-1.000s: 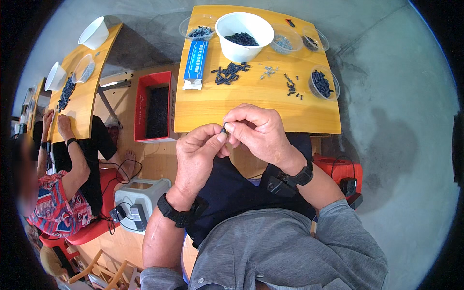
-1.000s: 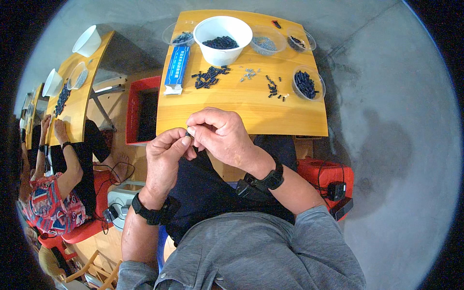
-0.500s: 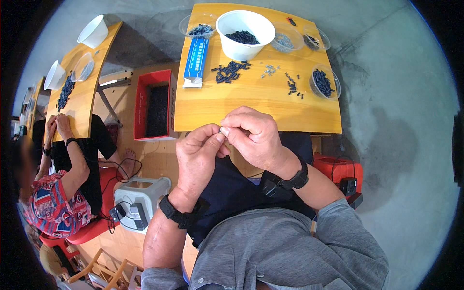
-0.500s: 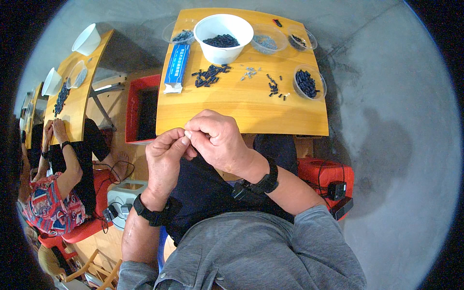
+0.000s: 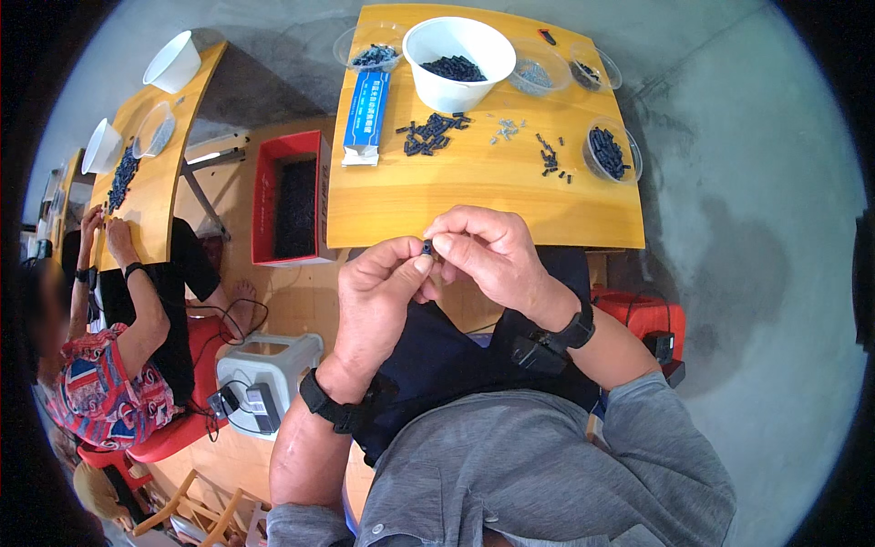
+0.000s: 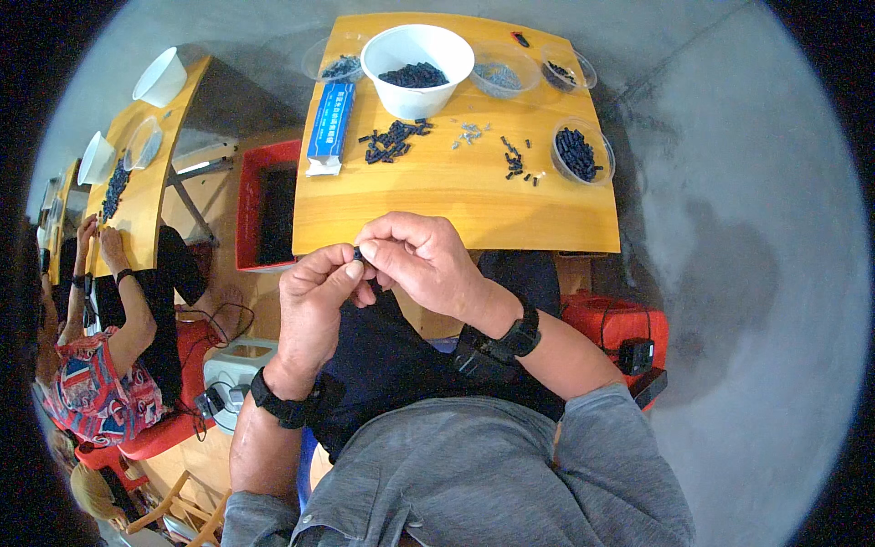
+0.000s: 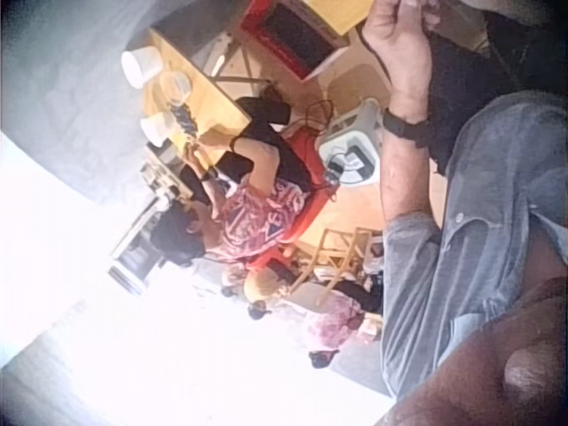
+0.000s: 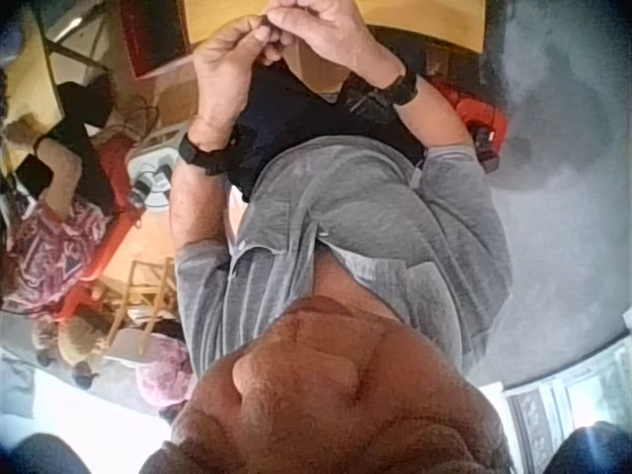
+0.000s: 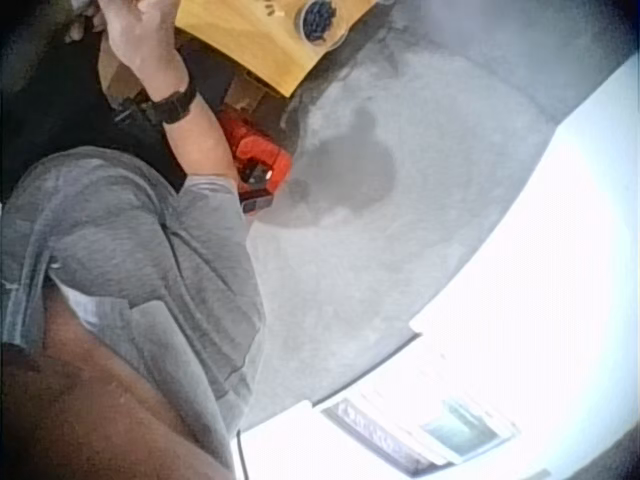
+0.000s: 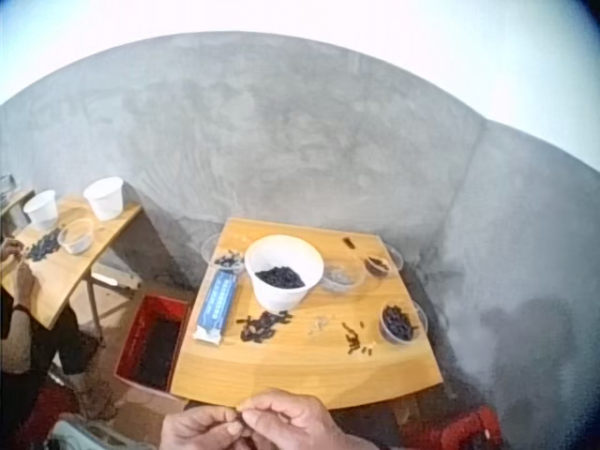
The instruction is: Assembling small black plastic components with metallic pins.
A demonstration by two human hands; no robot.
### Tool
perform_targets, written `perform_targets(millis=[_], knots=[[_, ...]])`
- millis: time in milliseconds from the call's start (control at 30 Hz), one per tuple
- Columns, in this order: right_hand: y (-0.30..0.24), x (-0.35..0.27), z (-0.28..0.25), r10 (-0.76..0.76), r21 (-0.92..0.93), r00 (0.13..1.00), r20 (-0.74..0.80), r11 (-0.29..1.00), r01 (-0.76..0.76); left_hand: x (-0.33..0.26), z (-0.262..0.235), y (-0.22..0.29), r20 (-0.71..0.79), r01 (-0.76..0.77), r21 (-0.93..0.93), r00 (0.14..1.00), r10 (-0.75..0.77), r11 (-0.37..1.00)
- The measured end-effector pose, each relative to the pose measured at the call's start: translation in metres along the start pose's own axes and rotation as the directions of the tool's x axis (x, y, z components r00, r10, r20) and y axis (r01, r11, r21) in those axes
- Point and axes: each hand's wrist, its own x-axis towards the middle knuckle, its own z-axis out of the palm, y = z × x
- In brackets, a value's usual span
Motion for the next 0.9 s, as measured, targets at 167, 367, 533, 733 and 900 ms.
perform_targets(millis=[167,367,533,733,900], knots=[[0.001,0.007,-0.006,0.207,0.071,0.978,0.016,0.976,-0.208,0.000,-0.005,-0.011,-0.056,0.007,-0.089,0.998,-0.012,0.996],[0.003,0.009,-0.009,0.421,0.154,0.895,0.143,0.884,-0.441,0.004,-0.007,-0.016,-0.016,-0.176,0.033,0.984,0.177,0.984],[-0.001,0.011,-0.005,0.340,0.116,0.935,0.105,0.929,-0.351,0.006,-0.009,-0.018,-0.012,-0.160,0.040,0.987,0.161,0.986],[0.002,0.012,-0.009,0.244,0.076,0.963,0.117,0.964,-0.254,0.004,-0.009,-0.015,-0.039,-0.140,0.041,0.989,0.141,0.989],[0.004,0.012,-0.009,0.200,0.073,0.971,0.133,0.975,-0.211,0.006,-0.010,-0.013,-0.025,-0.121,0.064,0.992,0.123,0.991]])
